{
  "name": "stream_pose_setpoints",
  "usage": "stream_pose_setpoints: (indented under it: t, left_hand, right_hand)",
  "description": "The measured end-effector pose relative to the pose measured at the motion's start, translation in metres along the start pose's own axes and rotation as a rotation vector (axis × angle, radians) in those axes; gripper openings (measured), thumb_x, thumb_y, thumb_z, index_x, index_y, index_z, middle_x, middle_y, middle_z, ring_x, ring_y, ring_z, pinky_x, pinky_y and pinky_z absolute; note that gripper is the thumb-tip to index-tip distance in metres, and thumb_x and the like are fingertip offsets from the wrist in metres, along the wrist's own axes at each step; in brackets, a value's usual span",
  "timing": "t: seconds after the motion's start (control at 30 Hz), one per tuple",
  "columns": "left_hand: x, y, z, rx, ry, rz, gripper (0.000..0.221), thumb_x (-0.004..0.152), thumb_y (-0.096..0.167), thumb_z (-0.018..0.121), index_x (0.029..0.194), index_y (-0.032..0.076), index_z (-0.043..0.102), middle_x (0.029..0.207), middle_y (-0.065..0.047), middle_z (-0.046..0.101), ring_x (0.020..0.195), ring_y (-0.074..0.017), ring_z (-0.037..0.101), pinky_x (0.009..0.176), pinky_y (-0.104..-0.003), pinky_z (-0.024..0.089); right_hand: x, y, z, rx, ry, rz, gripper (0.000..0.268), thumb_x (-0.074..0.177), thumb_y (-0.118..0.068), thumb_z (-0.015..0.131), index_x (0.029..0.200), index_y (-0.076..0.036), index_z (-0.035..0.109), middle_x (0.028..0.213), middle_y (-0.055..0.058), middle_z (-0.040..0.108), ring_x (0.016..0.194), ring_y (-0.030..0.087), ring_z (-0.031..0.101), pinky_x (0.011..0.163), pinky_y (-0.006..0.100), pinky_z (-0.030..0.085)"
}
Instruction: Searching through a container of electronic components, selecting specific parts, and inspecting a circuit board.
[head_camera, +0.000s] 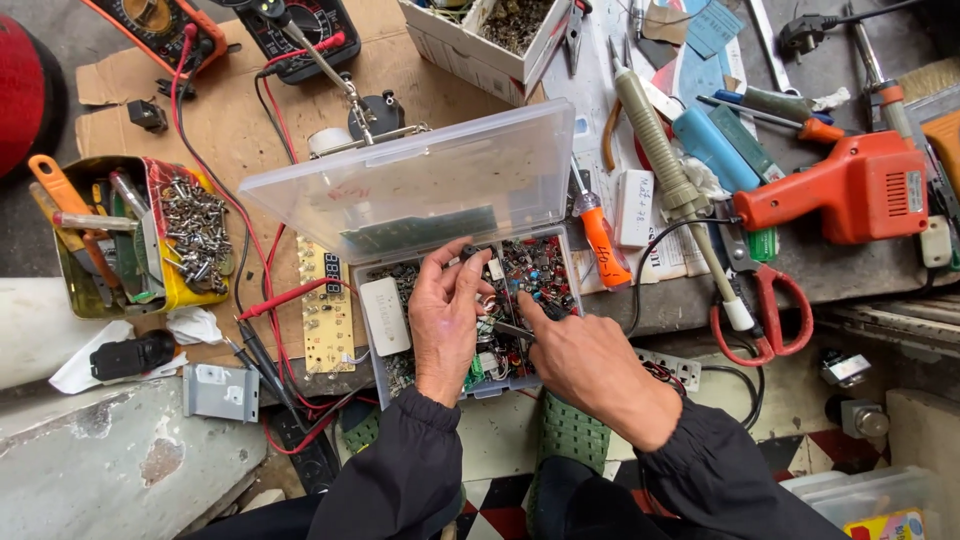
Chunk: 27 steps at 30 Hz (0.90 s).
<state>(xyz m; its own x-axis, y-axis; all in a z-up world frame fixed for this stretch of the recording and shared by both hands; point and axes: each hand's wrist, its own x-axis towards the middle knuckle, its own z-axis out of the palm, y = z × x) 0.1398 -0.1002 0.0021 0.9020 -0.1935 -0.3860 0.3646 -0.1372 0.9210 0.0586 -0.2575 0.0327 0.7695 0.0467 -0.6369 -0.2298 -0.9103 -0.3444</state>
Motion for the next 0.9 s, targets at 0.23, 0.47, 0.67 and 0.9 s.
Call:
stream_pose_setpoints:
  t: [0.23, 0.47, 0.67, 0.9]
  left_hand:
    - [0.005, -0.005, 0.009, 0.024, -0.063, 0.037, 0.037, 0.111, 0.03, 0.07, 0.141, 0.008, 0.066, 0.123, -0.021, 0.084, 0.082, -0.0111, 0.073, 0.064, -0.018, 0.058]
    - [0.023, -0.016, 0.026, 0.08, -0.194, 0.066, 0.028, 0.112, 0.023, 0.07, 0.137, 0.01, 0.069, 0.122, -0.021, 0.083, 0.061, -0.0061, 0.068, 0.06, -0.024, 0.059]
    - [0.029, -0.018, 0.027, 0.228, -0.238, 0.143, 0.024, 0.11, 0.018, 0.07, 0.134, 0.017, 0.072, 0.116, -0.014, 0.085, 0.055, -0.0063, 0.069, 0.057, -0.025, 0.058]
    - [0.028, -0.003, 0.024, 0.418, -0.245, 0.247, 0.024, 0.108, 0.018, 0.073, 0.132, 0.023, 0.073, 0.115, -0.014, 0.086, 0.106, -0.0365, 0.084, 0.089, -0.048, 0.066]
  right_hand:
    - [-0.031, 0.003, -0.001, 0.163, -0.017, 0.116, 0.073, 0.099, -0.021, 0.054, 0.169, -0.013, 0.037, 0.08, 0.033, 0.079, 0.088, 0.056, 0.082, 0.084, 0.067, 0.061]
    - [-0.031, 0.009, 0.007, 0.18, -0.008, 0.148, 0.072, 0.098, -0.025, 0.053, 0.168, -0.014, 0.04, 0.083, 0.034, 0.079, 0.093, 0.058, 0.08, 0.085, 0.067, 0.06]
    - [-0.038, 0.006, 0.009, 0.211, -0.016, 0.16, 0.074, 0.098, -0.027, 0.054, 0.169, -0.015, 0.039, 0.086, 0.035, 0.079, 0.096, 0.059, 0.079, 0.086, 0.069, 0.058]
    - [-0.051, 0.003, 0.006, 0.264, -0.062, 0.169, 0.07, 0.099, -0.027, 0.055, 0.167, -0.02, 0.041, 0.09, 0.035, 0.08, 0.101, 0.06, 0.078, 0.092, 0.07, 0.056]
